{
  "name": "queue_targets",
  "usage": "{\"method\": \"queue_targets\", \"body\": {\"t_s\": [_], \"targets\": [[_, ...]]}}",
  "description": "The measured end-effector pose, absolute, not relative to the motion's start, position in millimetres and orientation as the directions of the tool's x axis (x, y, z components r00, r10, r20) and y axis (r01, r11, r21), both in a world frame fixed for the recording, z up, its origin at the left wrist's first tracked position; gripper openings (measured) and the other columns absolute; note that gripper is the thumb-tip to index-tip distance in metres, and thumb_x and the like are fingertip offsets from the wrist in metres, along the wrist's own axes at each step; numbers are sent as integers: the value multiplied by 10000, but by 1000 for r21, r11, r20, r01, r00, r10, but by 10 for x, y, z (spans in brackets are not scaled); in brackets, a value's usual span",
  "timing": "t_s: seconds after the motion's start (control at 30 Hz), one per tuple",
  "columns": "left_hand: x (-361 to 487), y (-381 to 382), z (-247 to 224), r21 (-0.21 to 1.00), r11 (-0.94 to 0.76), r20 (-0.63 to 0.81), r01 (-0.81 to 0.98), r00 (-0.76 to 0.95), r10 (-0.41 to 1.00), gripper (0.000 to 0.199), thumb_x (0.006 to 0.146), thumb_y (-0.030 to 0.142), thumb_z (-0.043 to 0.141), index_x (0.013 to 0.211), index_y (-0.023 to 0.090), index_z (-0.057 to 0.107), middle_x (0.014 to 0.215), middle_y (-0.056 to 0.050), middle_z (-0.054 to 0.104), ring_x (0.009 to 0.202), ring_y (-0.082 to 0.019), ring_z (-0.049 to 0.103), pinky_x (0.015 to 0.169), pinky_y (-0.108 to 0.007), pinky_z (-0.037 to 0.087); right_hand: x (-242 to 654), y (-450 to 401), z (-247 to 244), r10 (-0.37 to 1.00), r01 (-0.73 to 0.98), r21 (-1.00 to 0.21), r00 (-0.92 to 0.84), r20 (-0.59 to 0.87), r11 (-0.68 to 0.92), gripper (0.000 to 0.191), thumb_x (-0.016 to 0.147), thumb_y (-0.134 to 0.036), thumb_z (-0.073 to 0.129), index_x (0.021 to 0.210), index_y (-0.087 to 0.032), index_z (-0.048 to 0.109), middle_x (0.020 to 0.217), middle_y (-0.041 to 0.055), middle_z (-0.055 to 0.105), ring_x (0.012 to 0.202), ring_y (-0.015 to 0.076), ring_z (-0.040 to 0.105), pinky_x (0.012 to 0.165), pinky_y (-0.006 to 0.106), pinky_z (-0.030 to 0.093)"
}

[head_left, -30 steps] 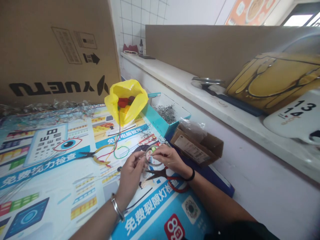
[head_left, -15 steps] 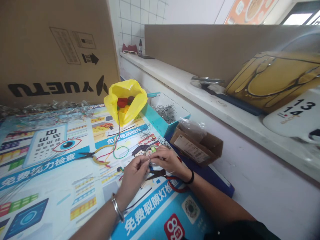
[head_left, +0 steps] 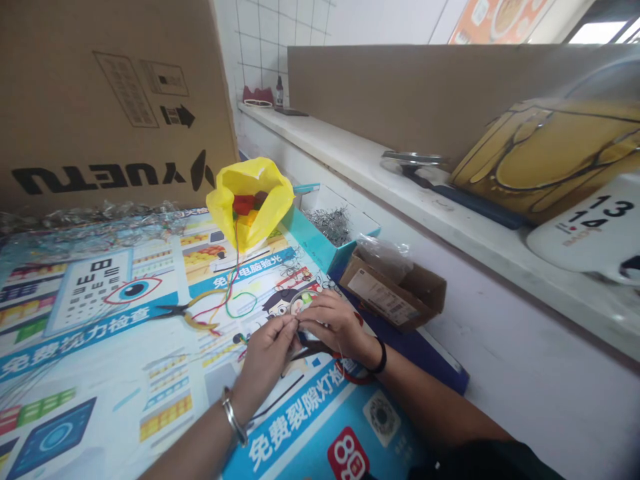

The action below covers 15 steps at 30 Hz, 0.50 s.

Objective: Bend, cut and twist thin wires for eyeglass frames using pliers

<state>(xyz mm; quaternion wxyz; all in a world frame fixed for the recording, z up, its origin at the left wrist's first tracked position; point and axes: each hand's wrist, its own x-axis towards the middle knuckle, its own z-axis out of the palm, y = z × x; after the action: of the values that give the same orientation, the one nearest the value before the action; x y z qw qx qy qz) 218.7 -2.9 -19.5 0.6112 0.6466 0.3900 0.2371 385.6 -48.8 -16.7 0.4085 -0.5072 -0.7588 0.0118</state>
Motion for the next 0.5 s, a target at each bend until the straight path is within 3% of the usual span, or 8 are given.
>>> {"method": "queue_targets", "body": {"t_s": [0.33, 0.5], "targets": [[2193, -16, -149, 975, 25, -139, 219, 523, 841, 339, 851, 472, 442, 763, 179, 590, 585, 11, 585, 595, -126, 530, 621, -242, 409, 3917, -477, -198, 821, 768, -448, -170, 545, 456, 89, 845, -152, 512, 807, -192, 581, 751, 24, 631, 728, 145, 536, 742, 290, 414], [2202, 9, -192, 984, 25, -101, 175, 440, 892, 340, 842, 436, 461, 1047, 186, 571, 712, -3, 620, 687, -153, 580, 670, -275, 452, 4044, -482, -191, 885, 812, -484, -84, 457, 327, 97, 842, -144, 517, 781, -190, 576, 727, 21, 610, 713, 148, 515, 715, 273, 405]]}}
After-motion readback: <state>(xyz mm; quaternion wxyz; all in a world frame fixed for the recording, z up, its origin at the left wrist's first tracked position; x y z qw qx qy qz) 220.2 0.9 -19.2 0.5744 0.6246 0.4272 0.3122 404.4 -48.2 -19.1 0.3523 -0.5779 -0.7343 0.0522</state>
